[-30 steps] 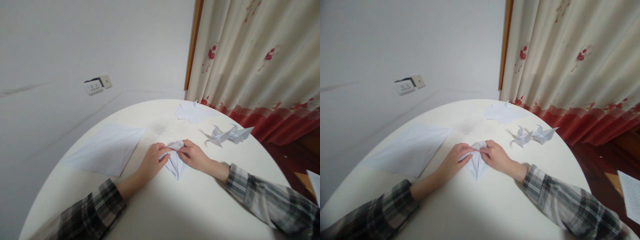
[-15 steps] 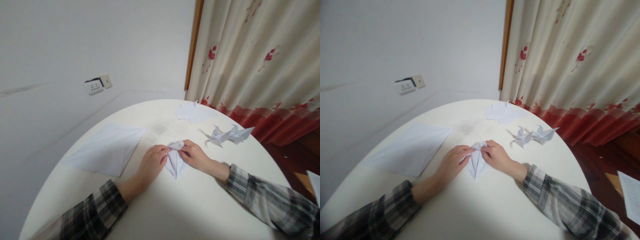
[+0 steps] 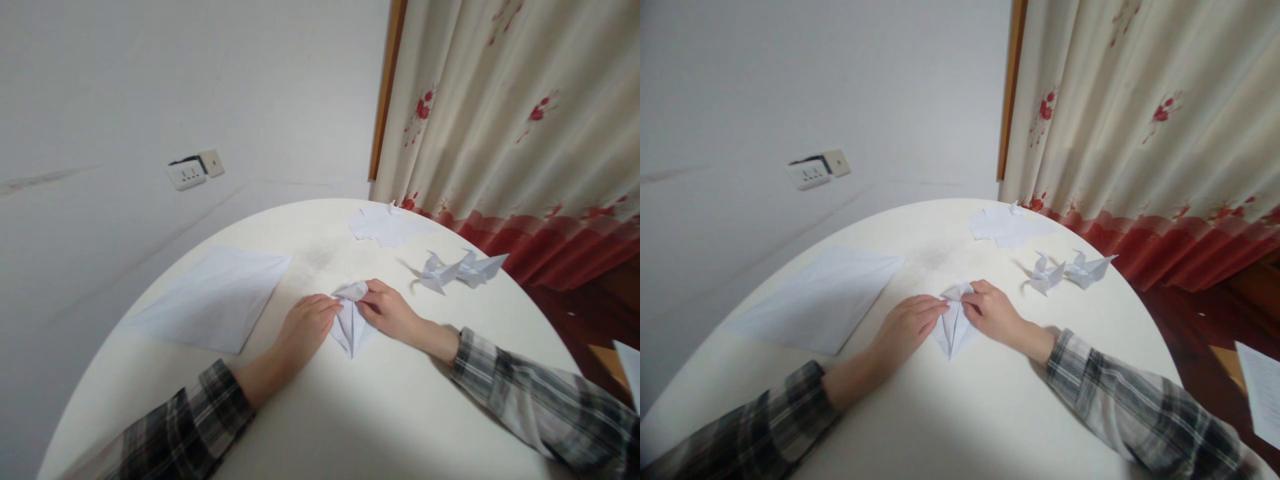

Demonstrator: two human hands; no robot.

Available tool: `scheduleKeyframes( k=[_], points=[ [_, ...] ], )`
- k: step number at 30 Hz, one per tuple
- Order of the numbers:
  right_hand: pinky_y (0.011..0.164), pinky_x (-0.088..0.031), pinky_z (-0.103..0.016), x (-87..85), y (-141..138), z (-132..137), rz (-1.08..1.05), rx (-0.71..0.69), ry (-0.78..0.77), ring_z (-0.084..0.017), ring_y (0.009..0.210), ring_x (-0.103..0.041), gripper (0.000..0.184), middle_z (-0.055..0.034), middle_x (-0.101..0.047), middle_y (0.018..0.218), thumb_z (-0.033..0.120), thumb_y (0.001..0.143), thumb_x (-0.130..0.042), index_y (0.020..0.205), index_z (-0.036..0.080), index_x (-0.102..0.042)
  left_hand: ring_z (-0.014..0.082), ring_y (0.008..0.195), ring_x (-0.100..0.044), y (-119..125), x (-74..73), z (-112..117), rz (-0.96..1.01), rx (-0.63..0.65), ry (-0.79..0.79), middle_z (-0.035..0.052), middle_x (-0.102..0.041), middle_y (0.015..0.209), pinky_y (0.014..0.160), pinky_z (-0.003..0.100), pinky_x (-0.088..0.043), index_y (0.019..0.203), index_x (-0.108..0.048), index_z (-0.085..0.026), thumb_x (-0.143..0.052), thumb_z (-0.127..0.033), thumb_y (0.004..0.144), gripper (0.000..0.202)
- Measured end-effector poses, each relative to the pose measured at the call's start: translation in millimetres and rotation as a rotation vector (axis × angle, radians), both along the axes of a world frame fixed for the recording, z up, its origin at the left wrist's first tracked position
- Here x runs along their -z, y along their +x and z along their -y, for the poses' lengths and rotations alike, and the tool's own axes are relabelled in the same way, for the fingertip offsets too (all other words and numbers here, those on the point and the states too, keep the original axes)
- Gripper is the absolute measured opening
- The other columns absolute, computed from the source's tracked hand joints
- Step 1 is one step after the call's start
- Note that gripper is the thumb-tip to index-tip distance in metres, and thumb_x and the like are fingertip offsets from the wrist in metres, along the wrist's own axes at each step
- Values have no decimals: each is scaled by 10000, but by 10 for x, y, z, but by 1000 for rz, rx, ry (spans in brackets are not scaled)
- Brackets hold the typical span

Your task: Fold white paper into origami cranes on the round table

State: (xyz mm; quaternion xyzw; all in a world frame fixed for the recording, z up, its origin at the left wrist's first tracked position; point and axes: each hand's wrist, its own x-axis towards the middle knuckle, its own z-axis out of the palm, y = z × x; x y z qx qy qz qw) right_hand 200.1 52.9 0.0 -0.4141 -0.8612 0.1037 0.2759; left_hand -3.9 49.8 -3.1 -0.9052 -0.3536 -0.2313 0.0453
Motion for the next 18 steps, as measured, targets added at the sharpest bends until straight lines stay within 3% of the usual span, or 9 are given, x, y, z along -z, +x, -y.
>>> scheduleKeyframes(
  k=[8,13,18],
  points=[
    [795,-435,-302,-7,4,2,-6,-5,10,-174,888,-522,192,-67,-601,866,131,837,-475,845,180,-661,165,915,-629,-33,38,23,-57,149,106,65,-692,977,839,309,-511,984,-646,-136,-397,-89,870,278],
    [781,-437,-307,11,7,-1,-15,-4,16,-172,875,-524,193,-65,-609,881,121,835,-475,854,184,-657,181,920,-626,-34,-5,78,-134,311,110,73,-685,993,829,316,-513,990,-632,-124,-406,-117,880,251],
    [789,-431,-304,21,12,-2,-3,-7,16,-168,872,-522,181,-68,-611,902,115,829,-479,829,174,-650,179,904,-624,-36,-32,91,-136,380,94,78,-684,975,810,310,-512,980,-624,-124,-379,-111,880,265]
  ],
)
